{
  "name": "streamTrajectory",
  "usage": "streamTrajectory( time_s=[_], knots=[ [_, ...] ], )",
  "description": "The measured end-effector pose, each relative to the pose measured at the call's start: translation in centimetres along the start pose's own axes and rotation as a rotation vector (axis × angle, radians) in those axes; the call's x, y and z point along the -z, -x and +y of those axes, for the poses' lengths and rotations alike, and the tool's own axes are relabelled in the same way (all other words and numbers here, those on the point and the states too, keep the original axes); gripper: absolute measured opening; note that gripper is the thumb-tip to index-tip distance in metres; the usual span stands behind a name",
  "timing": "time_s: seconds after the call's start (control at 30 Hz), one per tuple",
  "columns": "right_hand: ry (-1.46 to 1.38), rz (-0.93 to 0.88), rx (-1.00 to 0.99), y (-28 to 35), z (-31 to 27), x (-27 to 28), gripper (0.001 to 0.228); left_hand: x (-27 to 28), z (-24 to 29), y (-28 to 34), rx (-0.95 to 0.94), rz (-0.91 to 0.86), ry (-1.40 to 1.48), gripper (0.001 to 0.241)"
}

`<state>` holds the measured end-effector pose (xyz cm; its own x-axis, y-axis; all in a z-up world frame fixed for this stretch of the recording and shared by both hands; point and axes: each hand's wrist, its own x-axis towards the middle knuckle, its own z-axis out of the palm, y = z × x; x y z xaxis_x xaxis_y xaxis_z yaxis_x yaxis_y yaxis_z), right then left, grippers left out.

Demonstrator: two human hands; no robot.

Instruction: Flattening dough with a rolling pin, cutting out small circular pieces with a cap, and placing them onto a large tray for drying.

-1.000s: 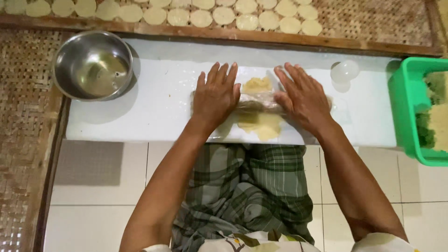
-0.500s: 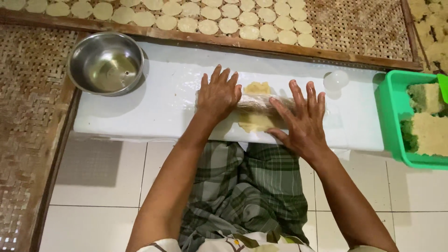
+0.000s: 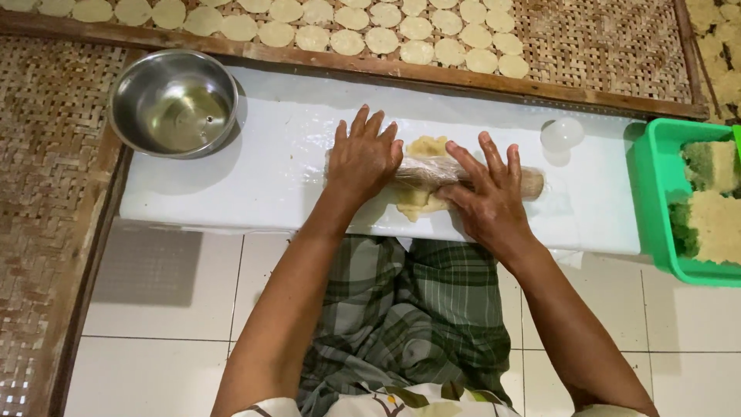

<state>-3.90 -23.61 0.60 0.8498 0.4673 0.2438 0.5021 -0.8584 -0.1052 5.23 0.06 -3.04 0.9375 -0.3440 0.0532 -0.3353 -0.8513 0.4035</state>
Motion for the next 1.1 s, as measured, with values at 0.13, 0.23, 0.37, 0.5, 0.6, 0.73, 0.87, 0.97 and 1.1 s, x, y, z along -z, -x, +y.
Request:
streamTrajectory(
  time_s=[0.13, 0.23, 0.37, 0.5, 0.6, 0.73, 0.87, 0.97, 1.1],
  knots=[
    [-0.098, -0.091, -0.028, 0.4, 0.5, 0.6, 0.028, -0.3, -0.1, -0.1, 0.017, -0.024, 0.000, 0.046],
    [-0.140, -0.009, -0.096, 0.8, 2.3, 0.3, 0.039, -0.5, -0.4, -0.2, 0.023, -0.029, 0.024, 0.048],
    [-0.063, -0.228, -0.202, -0.6, 2.9, 2.1, 0.073, -0.3, -0.2, -0.2, 0.007, -0.057, 0.003, 0.050],
    [-0.060, -0.306, -0.217, -0.4, 3.6, 2.3, 0.076, 0.8, -0.2, -0.3, 0.012, -0.151, -0.007, 0.049],
    [-0.016, -0.260, -0.214, 0.1, 1.9, 4.9, 0.071, 1.7, 0.3, 1.3, -0.019, -0.078, -0.029, 0.049],
    [-0.115, -0.375, -0.286, 2.6, 0.4, 4.6, 0.076, 2.1, 2.0, 5.5, -0.082, -0.006, -0.058, 0.051],
    [-0.175, -0.314, -0.263, 2.4, 0.5, 3.3, 0.067, 0.8, 1.4, 5.7, -0.042, 0.040, -0.149, 0.056],
    [-0.132, -0.293, -0.243, 1.1, 2.2, 2.0, 0.057, 0.9, 1.3, 3.9, -0.041, 0.051, -0.121, 0.056],
    [-0.126, -0.289, -0.257, -3.1, 6.2, -0.3, 0.049, 1.4, 0.4, -0.8, -0.042, 0.153, -0.078, 0.059]
  ],
)
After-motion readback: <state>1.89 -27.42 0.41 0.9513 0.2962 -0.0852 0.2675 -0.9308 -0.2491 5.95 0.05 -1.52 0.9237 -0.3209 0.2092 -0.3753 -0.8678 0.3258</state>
